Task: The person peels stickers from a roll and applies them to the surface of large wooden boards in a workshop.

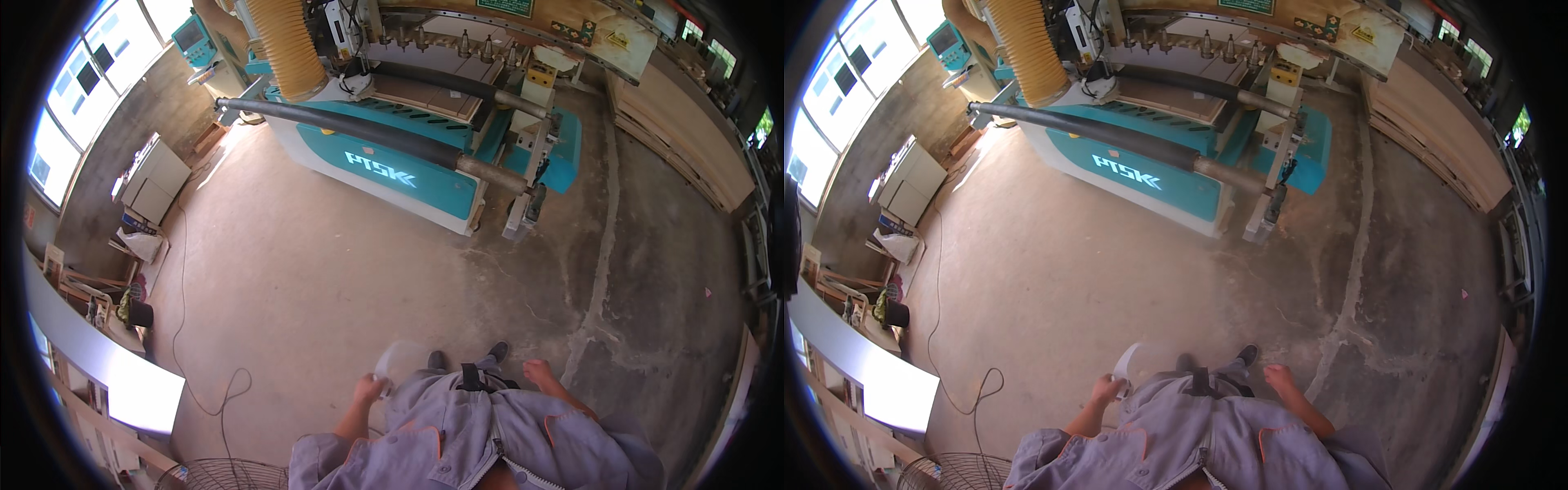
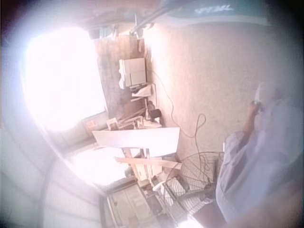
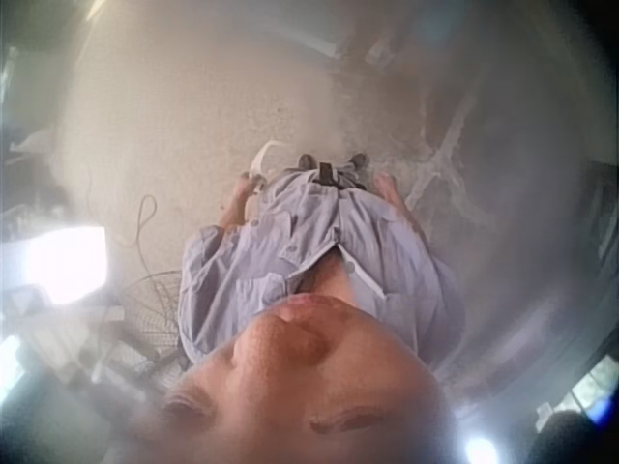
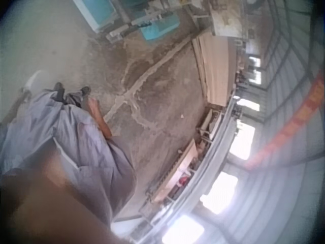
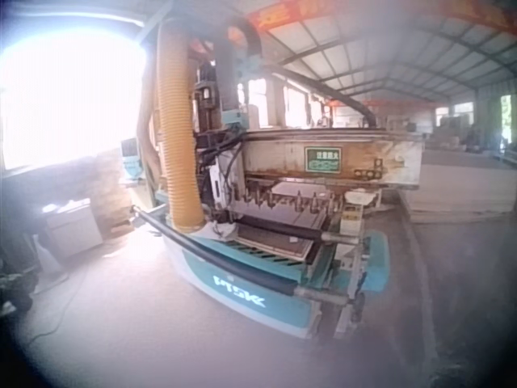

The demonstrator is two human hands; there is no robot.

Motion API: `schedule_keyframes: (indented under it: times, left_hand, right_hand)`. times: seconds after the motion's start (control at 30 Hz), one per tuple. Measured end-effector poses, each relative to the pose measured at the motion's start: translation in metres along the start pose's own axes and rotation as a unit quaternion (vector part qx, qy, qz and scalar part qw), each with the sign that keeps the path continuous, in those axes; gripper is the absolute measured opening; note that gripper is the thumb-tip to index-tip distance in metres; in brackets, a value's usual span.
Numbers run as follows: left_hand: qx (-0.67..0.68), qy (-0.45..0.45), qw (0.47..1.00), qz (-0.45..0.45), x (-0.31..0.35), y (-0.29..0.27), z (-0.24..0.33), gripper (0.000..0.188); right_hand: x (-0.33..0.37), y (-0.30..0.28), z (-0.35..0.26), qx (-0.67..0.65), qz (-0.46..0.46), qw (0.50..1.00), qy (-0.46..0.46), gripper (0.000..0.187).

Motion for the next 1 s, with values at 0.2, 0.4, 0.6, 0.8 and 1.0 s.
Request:
schedule_keyframes:
  times: [0.2, 0.4, 0.6, 0.8, 1.0]
  left_hand:
    - [0.004, 0.012, 1.000, 0.000, -0.006, 0.003, 0.009, 0.050]
    - [0.009, 0.029, 1.000, 0.005, -0.012, 0.005, 0.012, 0.048]
    - [-0.001, 0.031, 1.000, -0.002, -0.015, 0.001, 0.009, 0.046]
    - [0.000, 0.031, 0.999, -0.013, -0.018, 0.001, 0.005, 0.047]
    - [0.004, 0.036, 0.999, -0.014, -0.014, -0.001, 0.004, 0.048]
  right_hand:
    - [0.003, 0.017, -0.011, -0.021, -0.018, 1.000, 0.002, 0.021]
    - [0.002, 0.015, -0.001, -0.039, -0.018, 0.999, 0.010, 0.021]
    - [0.009, 0.010, 0.019, -0.060, 0.004, 0.998, 0.024, 0.021]
    - [0.018, 0.014, 0.019, -0.033, 0.001, 0.999, 0.007, 0.022]
    - [0.015, 0.021, 0.018, -0.046, -0.017, 0.999, -0.006, 0.027]
Point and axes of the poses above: each hand's wrist, its own x-axis away from the middle knuckle, its own y-axis out of the palm, z = x × y, the point moved 10 cm from there along -x, towards the middle knuckle, and after that the axes turned 12 degrees about y, right-handed, at the moved point
